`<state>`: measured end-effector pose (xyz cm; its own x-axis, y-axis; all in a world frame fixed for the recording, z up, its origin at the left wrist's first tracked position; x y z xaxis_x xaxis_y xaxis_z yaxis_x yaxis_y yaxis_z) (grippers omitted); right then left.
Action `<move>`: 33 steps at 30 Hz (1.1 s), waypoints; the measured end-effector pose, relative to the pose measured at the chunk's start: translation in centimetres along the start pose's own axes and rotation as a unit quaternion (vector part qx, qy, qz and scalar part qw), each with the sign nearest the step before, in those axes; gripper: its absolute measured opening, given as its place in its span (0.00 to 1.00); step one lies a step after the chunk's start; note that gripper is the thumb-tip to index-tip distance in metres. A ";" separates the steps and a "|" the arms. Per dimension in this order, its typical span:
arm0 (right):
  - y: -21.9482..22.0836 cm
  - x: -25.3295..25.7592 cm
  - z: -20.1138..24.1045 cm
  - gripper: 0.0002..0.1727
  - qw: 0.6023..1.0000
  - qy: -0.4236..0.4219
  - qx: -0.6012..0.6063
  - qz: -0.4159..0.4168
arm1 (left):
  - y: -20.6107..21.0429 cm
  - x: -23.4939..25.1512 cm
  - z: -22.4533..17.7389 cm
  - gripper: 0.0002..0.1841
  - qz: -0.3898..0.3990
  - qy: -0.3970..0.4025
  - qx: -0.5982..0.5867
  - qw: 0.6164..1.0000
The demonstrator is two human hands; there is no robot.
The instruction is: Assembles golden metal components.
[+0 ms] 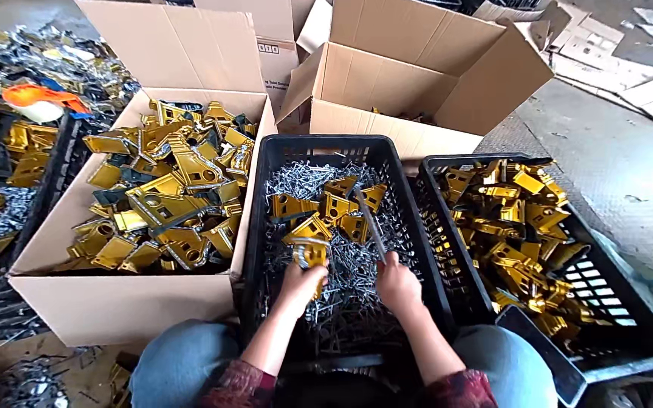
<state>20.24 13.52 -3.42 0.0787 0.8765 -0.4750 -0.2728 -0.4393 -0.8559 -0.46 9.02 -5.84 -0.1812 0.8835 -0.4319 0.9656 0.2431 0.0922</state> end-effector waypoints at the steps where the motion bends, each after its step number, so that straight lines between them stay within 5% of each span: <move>1: -0.2 1.0 -0.6 0.26 0.999 0.020 -0.023 -0.012 | 0.6 -0.2 1.0 0.19 0.015 -0.011 0.118 0.993; 5: -0.9 4.1 1.3 0.27 0.990 -0.072 0.013 -0.117 | 5.0 -2.1 3.6 0.20 0.193 -0.033 0.353 0.915; 9: 1.2 7.5 7.5 0.25 0.982 -0.158 0.105 0.010 | 5.7 -1.8 4.5 0.34 0.268 -0.010 0.411 0.871; 12: 3.8 10.1 10.5 0.28 0.978 -0.162 0.109 0.067 | 3.1 0.0 1.8 0.35 0.184 0.048 0.438 0.879; 15: 3.9 10.9 11.4 0.24 0.983 -0.151 0.073 0.078 | -0.2 1.2 -2.4 0.34 0.006 0.085 0.520 0.850; 19: -0.2 7.4 12.0 0.17 0.964 -0.251 0.083 -0.011 | -1.9 1.2 -5.2 0.58 -0.147 0.146 0.547 0.811; 21: -2.5 3.8 12.5 0.16 0.909 -0.390 0.127 -0.072 | -2.0 1.0 -6.0 0.64 -0.162 0.139 0.518 0.828; 23: -3.3 2.5 11.9 0.22 0.861 -0.464 0.201 -0.049 | -2.7 0.6 -6.7 0.55 -0.176 0.122 0.470 0.856; 25: -2.1 4.2 10.4 0.19 0.871 -0.443 0.210 0.031 | -3.7 0.4 -7.1 0.52 -0.195 0.130 0.422 0.876; 29: 4.8 7.3 8.7 0.20 0.909 -0.387 -0.133 0.077 | -4.8 -0.3 -7.4 0.55 -0.231 0.211 0.291 0.904; 33: 3.8 6.2 9.0 0.13 0.897 -0.432 -0.094 0.026 | -5.1 -1.4 -7.5 0.49 -0.173 0.223 0.095 0.955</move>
<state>11.11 19.10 -7.78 -0.7235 0.6442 -0.2480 -0.0829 -0.4378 -0.8952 -6.53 9.56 1.03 -0.5156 0.8565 0.0222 0.8425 0.5115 -0.1688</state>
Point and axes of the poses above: each hand's wrist, its own x-axis towards the middle knuckle, its own y-axis out of the palm, z = x × y, the point moved 6 cm from there along x, towards the middle knuckle, and after that the axes turned 1 degree about z, right-handed, at the moved point
